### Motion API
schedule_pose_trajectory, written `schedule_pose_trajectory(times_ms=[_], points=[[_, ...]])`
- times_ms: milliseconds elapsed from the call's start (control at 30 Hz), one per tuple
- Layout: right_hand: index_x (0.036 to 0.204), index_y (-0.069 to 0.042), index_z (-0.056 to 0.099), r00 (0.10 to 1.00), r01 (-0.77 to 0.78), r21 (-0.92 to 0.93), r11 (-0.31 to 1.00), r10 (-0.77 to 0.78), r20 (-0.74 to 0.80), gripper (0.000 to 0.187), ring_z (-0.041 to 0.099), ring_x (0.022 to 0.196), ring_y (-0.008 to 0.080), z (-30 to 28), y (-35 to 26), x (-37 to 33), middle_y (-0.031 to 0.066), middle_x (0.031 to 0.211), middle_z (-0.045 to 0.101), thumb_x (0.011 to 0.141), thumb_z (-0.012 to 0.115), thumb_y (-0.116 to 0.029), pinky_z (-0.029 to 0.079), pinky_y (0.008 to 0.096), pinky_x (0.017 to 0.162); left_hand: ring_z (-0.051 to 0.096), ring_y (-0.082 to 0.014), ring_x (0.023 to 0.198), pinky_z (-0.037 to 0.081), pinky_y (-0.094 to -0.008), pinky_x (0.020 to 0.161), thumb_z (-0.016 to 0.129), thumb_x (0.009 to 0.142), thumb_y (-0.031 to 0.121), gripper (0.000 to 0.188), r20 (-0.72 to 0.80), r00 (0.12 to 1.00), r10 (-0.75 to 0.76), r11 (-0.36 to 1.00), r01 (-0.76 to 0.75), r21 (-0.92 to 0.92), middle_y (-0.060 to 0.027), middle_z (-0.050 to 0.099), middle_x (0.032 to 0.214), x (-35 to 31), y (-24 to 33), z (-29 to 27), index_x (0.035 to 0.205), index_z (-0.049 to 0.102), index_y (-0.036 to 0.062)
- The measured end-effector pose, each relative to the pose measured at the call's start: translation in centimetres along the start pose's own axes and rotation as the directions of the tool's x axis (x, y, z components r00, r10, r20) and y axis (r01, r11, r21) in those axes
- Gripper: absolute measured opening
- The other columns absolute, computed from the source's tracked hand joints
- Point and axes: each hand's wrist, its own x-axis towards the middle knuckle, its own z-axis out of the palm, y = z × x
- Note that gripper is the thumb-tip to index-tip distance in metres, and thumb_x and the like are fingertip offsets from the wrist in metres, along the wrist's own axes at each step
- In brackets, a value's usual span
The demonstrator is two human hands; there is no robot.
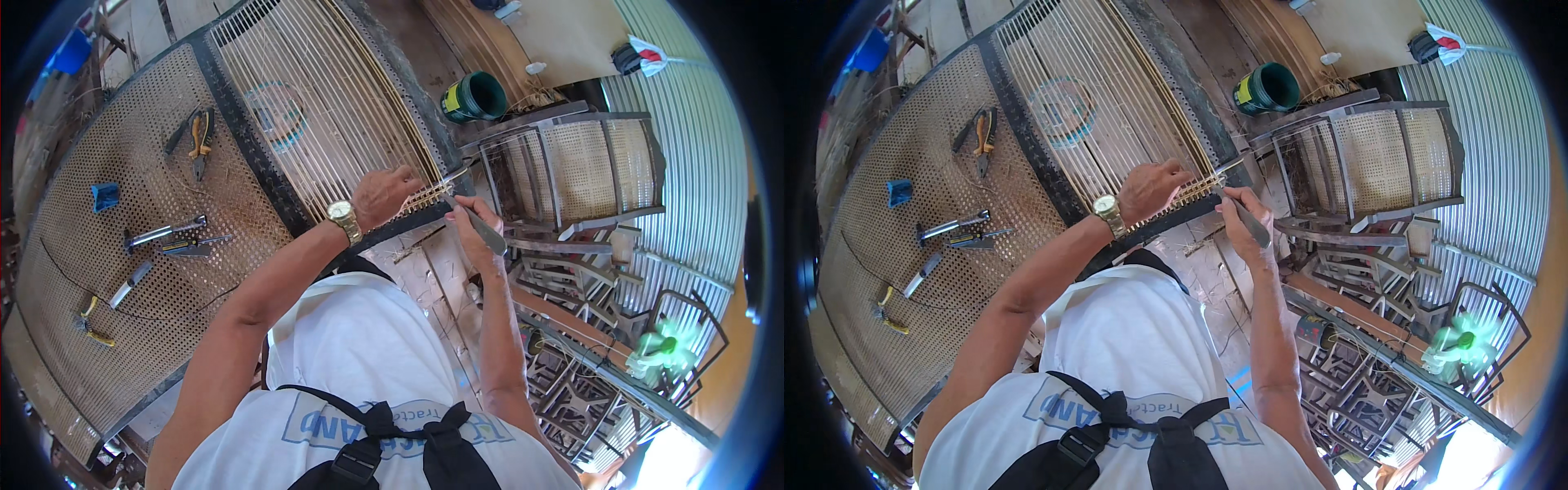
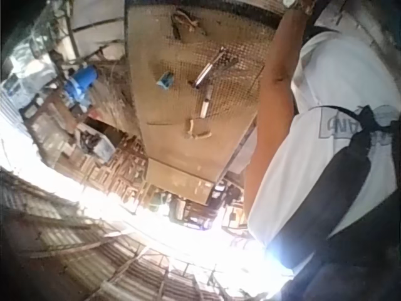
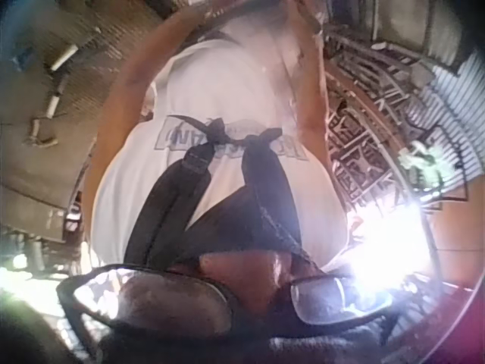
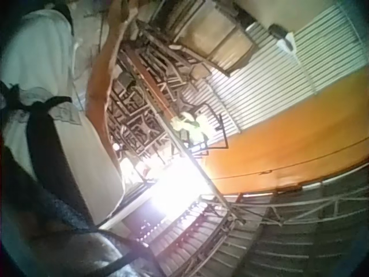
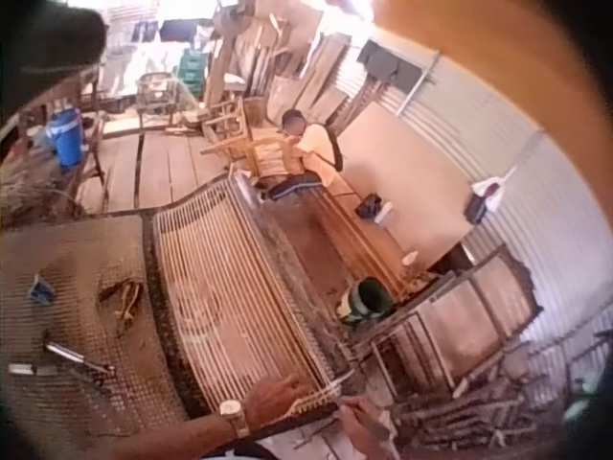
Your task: Repairing and weaving a cane chair seat using strips of cane and various hand tools in a workshop.
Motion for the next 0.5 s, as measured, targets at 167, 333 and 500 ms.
schedule_pose_trajectory(times_ms=[167, 333, 500], points=[[0.111, 0.001, 0.068, 0.998, 0.047, 0.094, 0.994, -0.042, -0.049, 0.018, 0.075, 0.083, 0.0164, 0.4, 1.5, 0.1, 0.0116, 0.090, 0.076, 0.096, 0.061, -0.006, 0.056, 0.0293, 0.073, 0.068, -0.0273, 0.075, 0.054, -0.0411, 0.065, 0.065, 0.092, 0.014, 0.022, -0.048, 0.999, 0.003, 0.985, 0.006, 0.174, -0.0096, 0.060, 0.099, -0.3, 0.0, 0.6, 0.114, 0.067, 0.0144], [0.108, 0.001, 0.069, 0.985, 0.173, 0.055, 0.983, -0.172, -0.025, 0.016, 0.074, 0.083, 0.0211, 1.1, 1.0, -0.2, 0.0152, 0.092, 0.074, 0.093, 0.064, -0.004, 0.056, 0.0306, 0.073, 0.067, -0.0278, 0.074, 0.054, -0.0419, 0.063, 0.065, 0.091, 0.013, 0.025, -0.081, 0.997, -0.003, 1.000, 0.005, 0.030, -0.0098, 0.057, 0.100, -0.6, 0.1, 1.0, 0.115, 0.065, 0.0163], [0.103, 0.003, 0.068, 0.929, 0.369, 0.005, 0.929, -0.369, 0.002, 0.016, 0.072, 0.088, 0.0322, 2.6, 1.8, 0.2, 0.0213, 0.097, 0.070, 0.088, 0.066, 0.002, 0.057, 0.0345, 0.078, 0.065, -0.0281, 0.076, 0.053, -0.0416, 0.065, 0.066, 0.090, 0.010, 0.029, -0.027, 0.989, 0.143, 0.986, -0.140, 0.087, -0.0105, 0.054, 0.106, -0.2, -0.7, 0.0, 0.118, 0.063, 0.0179]])
